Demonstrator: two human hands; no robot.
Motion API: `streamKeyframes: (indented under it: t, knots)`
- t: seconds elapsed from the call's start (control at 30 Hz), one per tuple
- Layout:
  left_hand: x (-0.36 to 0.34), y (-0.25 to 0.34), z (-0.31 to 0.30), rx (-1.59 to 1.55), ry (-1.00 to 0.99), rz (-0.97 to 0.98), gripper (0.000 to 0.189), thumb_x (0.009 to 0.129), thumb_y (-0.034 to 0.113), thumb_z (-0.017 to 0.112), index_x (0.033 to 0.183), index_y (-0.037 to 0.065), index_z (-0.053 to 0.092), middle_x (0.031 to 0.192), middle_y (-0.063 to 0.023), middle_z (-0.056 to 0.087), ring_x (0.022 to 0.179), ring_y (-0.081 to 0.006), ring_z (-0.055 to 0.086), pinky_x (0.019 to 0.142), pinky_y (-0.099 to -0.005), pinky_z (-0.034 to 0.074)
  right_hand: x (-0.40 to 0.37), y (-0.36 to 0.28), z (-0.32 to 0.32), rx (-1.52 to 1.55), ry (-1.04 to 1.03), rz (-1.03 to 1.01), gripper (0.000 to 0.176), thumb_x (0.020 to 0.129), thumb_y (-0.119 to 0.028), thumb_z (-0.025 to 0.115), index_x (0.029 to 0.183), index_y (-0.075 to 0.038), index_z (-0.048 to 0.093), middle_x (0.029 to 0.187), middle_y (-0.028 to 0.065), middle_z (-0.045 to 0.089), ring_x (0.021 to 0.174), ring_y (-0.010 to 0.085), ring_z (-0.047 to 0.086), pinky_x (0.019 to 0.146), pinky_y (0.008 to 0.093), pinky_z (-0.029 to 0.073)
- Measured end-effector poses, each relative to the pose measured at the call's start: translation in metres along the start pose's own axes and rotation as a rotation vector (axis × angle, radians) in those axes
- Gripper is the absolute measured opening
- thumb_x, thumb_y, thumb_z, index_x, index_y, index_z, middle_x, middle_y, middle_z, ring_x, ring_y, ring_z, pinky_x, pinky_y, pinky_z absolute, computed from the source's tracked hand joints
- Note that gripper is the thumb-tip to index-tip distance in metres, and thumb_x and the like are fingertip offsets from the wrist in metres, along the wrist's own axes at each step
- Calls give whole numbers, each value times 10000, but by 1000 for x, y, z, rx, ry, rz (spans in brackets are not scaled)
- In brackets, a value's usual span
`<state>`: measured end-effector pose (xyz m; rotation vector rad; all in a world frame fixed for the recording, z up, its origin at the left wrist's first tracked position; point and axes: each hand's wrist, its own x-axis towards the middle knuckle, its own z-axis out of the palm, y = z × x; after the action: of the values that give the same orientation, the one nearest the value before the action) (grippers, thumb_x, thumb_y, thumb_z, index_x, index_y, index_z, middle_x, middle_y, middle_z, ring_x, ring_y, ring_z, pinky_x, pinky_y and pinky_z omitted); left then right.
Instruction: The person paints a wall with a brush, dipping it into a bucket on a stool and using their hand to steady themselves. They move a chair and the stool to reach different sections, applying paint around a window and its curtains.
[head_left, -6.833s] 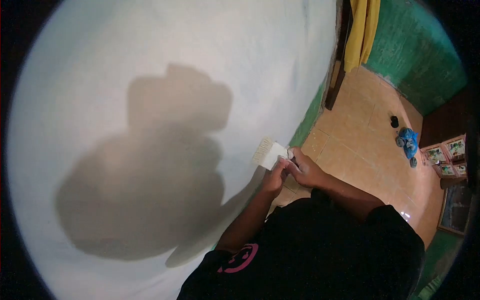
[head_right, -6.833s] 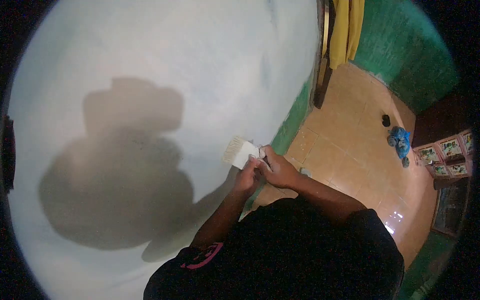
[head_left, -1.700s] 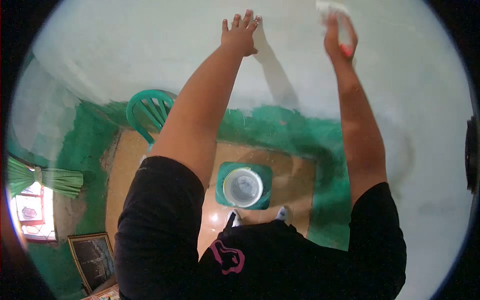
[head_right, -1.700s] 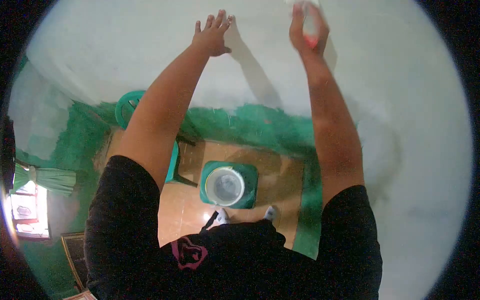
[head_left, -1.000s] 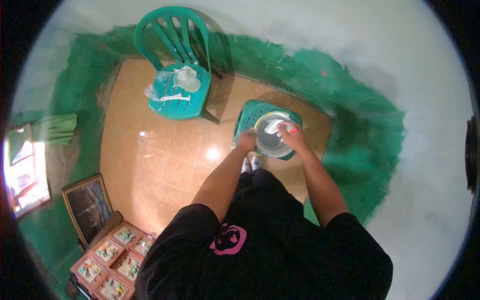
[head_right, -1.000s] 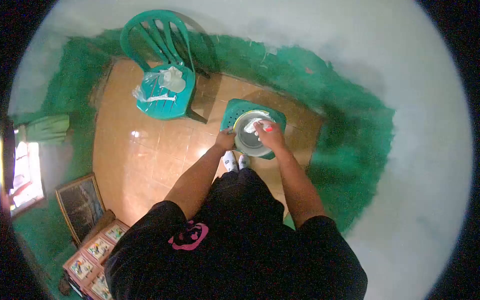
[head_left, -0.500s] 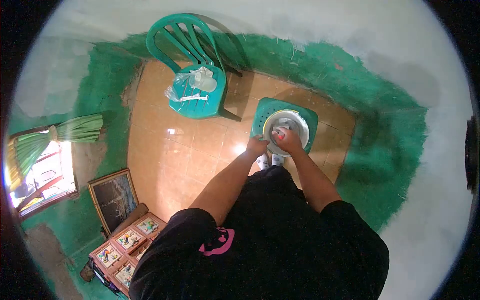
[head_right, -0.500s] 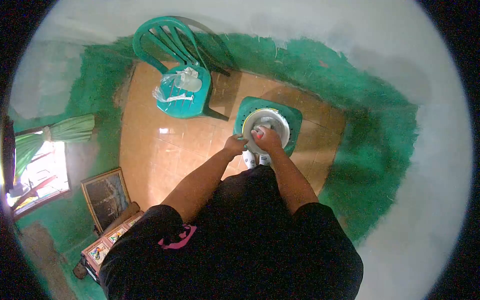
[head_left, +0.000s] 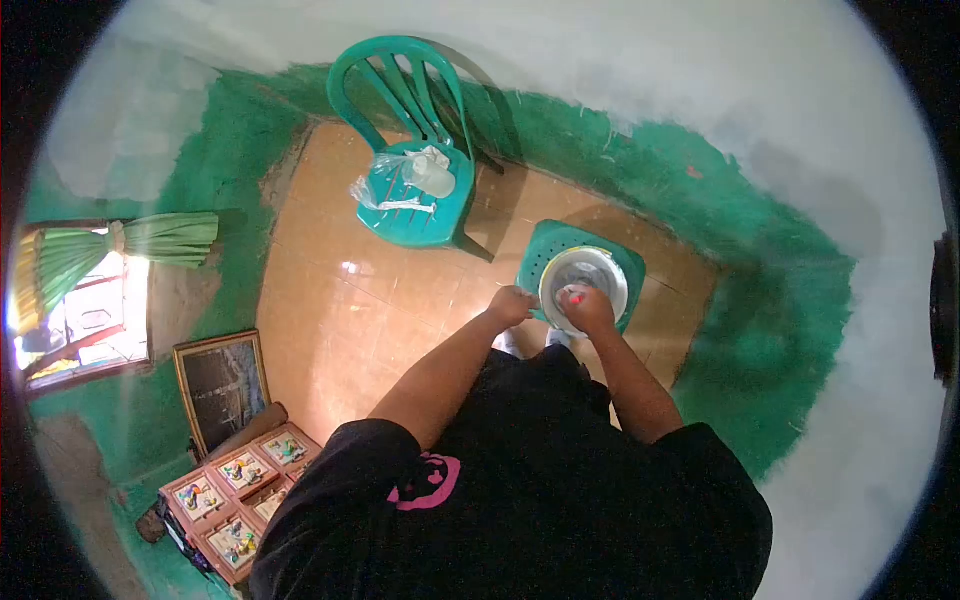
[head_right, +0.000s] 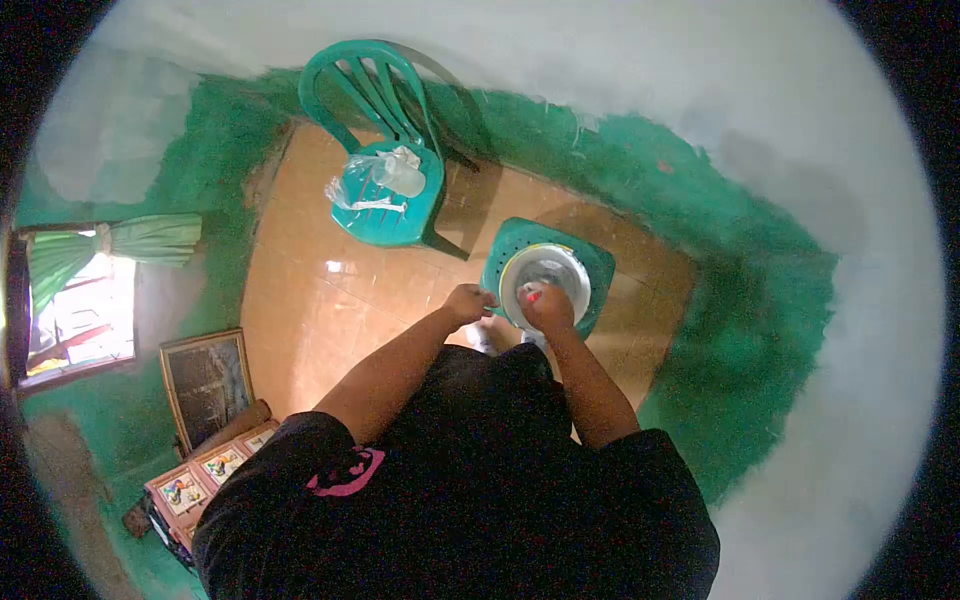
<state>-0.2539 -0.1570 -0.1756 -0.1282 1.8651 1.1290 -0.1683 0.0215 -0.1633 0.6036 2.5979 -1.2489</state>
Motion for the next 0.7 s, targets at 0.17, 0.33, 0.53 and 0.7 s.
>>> streamKeyframes:
  t: [0.17,0.33,0.53,0.7]
  knots:
    - [2,9,-14,128,-69,184,270,829,240,629,831,-27,670,791,-132,678,677,-222,649,673,-336,521,10,52,52,55,236,-231,382,837,-415,570,893,-59,693,817,197,658,821,379,637,735,444,496]
    - [11,-2,-62,297,-51,421,328,860,341,572,795,38,681,789,-141,672,735,-272,645,732,-386,492,24,4,24,-19,247,128,405,848,-428,583,884,-39,693,826,219,654,818,390,636,712,434,492]
    - [6,13,-201,169,47,588,297,874,305,577,776,35,650,729,-118,652,701,-243,632,689,-369,484,18,-120,-33,174,468,272,417,868,-425,581,898,-24,694,862,181,679,805,325,652,739,403,500]
    - [-11,57,-337,61,135,687,257,855,261,599,767,22,638,721,-133,650,681,-223,637,632,-364,482,68,-260,-16,596,714,-300,490,898,-330,589,1273,-24,515,981,69,672,808,179,633,720,324,503]
